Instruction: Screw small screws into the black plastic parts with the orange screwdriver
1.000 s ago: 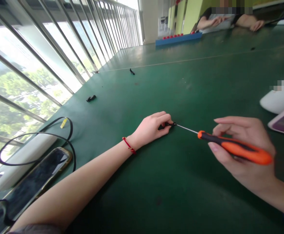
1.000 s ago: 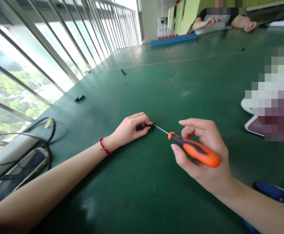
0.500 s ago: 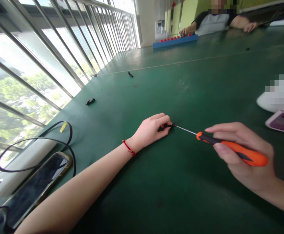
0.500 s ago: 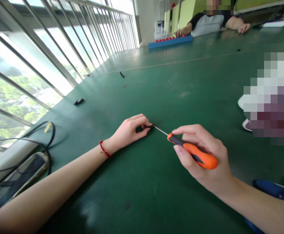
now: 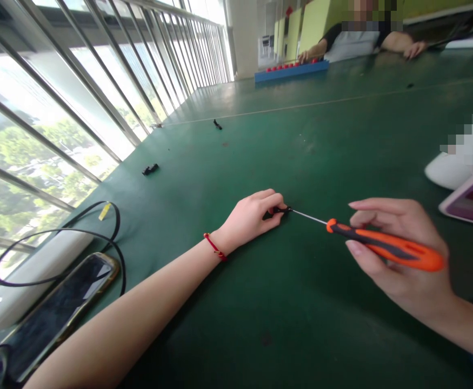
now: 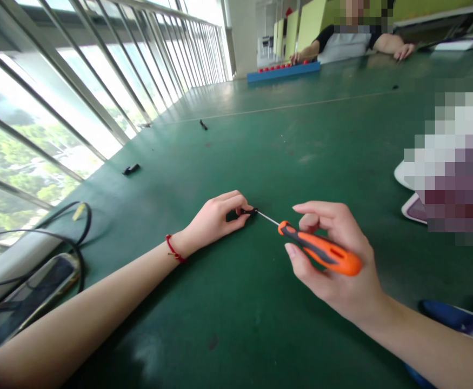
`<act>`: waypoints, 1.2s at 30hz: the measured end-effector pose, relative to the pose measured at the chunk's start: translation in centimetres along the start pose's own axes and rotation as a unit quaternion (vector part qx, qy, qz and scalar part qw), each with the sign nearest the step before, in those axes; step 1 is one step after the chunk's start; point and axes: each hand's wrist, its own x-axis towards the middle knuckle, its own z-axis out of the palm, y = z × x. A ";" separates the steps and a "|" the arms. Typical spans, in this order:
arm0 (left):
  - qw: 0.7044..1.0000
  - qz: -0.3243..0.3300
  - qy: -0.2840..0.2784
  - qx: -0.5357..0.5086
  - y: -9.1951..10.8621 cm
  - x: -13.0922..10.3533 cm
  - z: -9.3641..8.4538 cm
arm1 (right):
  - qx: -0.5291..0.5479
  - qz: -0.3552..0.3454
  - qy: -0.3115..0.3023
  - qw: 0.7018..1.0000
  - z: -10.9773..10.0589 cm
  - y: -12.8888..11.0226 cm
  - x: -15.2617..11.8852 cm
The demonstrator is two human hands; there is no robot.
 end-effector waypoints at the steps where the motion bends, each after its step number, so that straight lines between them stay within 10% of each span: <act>1: 1.000 0.000 0.000 0.000 0.0 0.0 0.0 | -0.006 0.000 -0.022 1.000 0.0 0.0 0.0; 36: 1.000 0.001 0.002 -0.001 0.0 0.0 0.1 | -0.022 -0.021 -0.013 0.999 0.0 0.1 -0.2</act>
